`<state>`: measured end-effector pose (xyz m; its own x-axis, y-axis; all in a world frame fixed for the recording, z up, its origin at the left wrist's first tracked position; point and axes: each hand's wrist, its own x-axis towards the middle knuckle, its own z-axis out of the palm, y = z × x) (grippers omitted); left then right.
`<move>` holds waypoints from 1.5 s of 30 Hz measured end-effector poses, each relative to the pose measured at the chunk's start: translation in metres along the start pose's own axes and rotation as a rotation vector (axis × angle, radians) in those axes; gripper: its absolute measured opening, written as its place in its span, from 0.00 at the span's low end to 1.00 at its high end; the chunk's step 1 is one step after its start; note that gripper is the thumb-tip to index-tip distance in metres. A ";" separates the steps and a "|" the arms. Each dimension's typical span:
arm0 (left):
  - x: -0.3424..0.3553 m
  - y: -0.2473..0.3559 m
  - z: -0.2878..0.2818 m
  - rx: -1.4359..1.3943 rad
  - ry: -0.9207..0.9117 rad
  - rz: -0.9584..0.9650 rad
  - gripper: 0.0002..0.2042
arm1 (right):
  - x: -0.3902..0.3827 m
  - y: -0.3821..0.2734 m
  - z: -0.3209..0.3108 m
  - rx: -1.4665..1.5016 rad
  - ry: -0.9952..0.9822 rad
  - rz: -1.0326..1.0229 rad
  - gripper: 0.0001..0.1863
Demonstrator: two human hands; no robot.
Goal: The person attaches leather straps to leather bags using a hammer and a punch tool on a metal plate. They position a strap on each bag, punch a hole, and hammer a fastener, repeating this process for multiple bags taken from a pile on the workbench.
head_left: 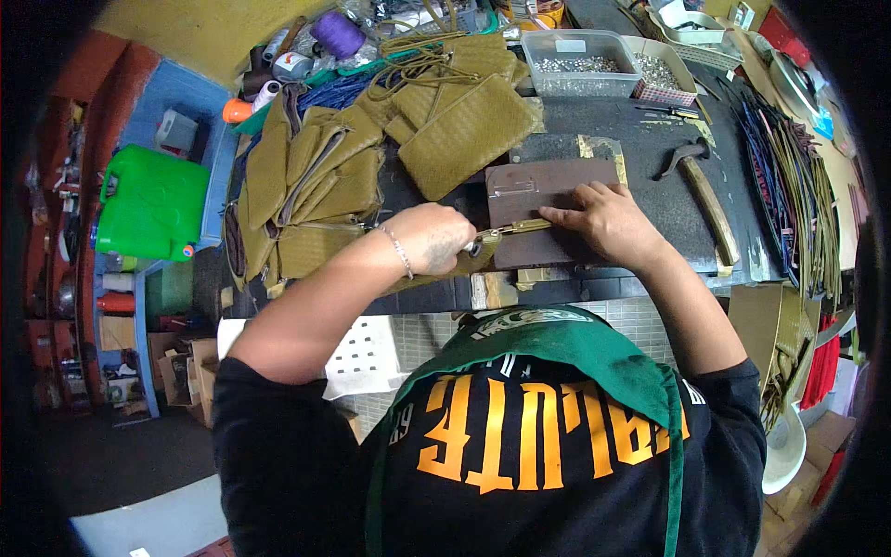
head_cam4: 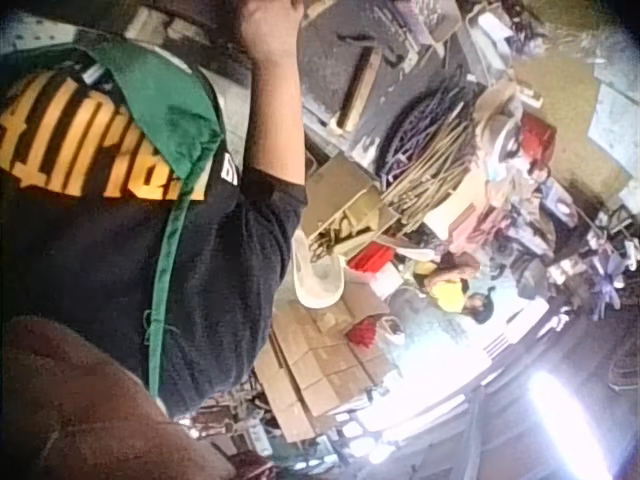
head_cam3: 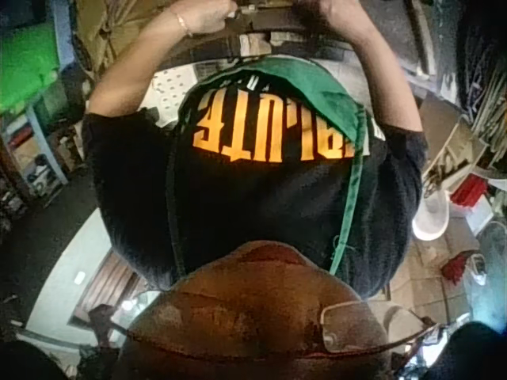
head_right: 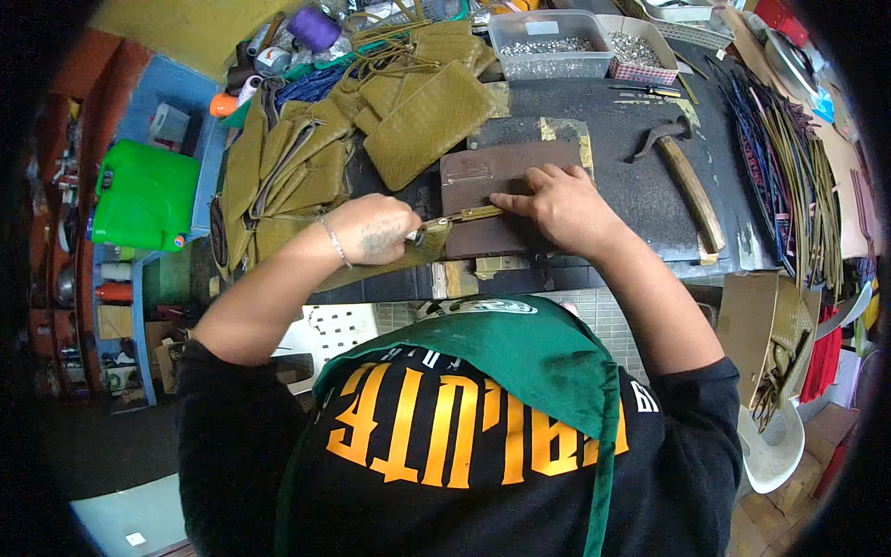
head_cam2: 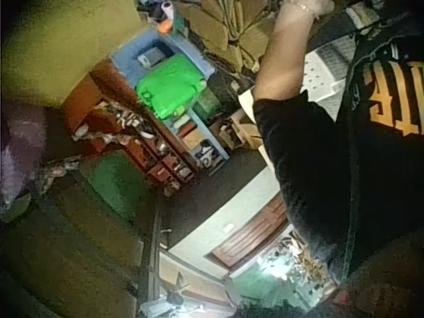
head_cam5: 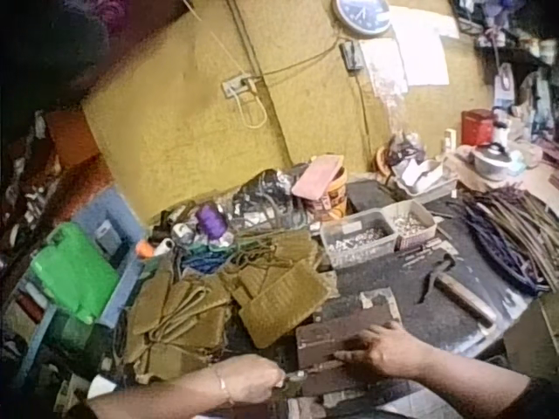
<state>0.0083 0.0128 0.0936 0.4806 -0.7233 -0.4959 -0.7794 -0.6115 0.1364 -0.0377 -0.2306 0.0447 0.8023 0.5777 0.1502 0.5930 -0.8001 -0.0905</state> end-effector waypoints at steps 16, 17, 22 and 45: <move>0.022 -0.005 -0.006 0.071 -0.340 0.219 0.07 | -0.012 -0.039 0.009 -0.040 0.017 0.201 0.26; 0.024 -0.008 -0.011 0.012 -0.317 0.262 0.06 | -0.015 -0.040 0.008 -0.033 0.016 0.197 0.26; 0.045 -0.023 -0.004 -0.284 -0.202 0.506 0.10 | -0.014 -0.039 0.013 0.016 0.064 0.249 0.23; 0.040 -0.008 0.055 -0.608 0.667 0.311 0.06 | 0.013 -0.046 0.025 0.253 0.143 0.216 0.18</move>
<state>0.0123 0.0064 0.0257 0.5633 -0.8009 0.2030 -0.6587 -0.2869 0.6955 -0.0531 -0.1827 0.0261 0.9038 0.3572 0.2357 0.4236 -0.8253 -0.3734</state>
